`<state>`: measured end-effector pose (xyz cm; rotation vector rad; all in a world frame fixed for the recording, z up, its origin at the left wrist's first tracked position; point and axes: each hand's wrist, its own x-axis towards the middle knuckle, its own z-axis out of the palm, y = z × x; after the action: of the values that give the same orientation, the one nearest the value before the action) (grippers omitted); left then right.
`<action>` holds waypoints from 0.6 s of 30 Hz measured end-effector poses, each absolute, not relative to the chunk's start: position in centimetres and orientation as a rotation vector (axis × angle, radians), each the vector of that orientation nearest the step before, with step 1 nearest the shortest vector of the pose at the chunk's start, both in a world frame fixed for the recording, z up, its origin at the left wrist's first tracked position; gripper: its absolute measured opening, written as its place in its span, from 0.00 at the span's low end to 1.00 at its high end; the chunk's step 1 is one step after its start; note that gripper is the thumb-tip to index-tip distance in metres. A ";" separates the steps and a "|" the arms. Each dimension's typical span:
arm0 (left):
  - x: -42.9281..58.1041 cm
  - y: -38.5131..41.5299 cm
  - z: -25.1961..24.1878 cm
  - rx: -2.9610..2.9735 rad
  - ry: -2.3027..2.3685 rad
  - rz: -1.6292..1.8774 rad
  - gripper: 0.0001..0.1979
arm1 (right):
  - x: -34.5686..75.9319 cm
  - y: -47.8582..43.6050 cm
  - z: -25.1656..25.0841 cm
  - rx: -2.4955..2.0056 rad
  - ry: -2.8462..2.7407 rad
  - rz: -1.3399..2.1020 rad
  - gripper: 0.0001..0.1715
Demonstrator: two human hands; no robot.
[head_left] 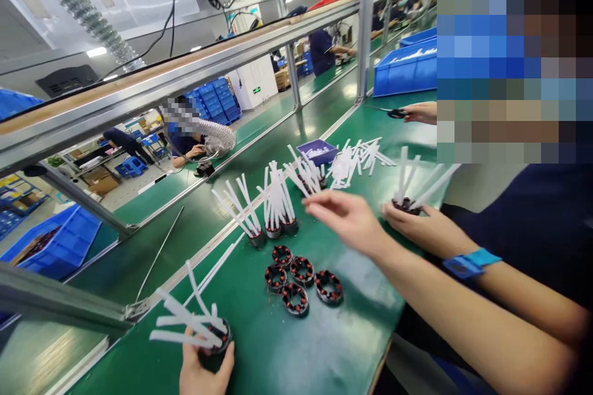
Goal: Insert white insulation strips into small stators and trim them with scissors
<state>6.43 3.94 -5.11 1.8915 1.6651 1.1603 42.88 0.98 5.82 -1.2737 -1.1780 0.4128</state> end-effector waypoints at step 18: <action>15.3 11.3 -1.6 2.104 1.523 0.977 0.16 | 33.1 -7.8 -3.0 -0.963 -1.804 0.152 0.20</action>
<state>15.27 11.28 -1.57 2.1044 1.5226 0.9769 33.13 -7.84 -3.04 -0.9632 -1.8037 0.1524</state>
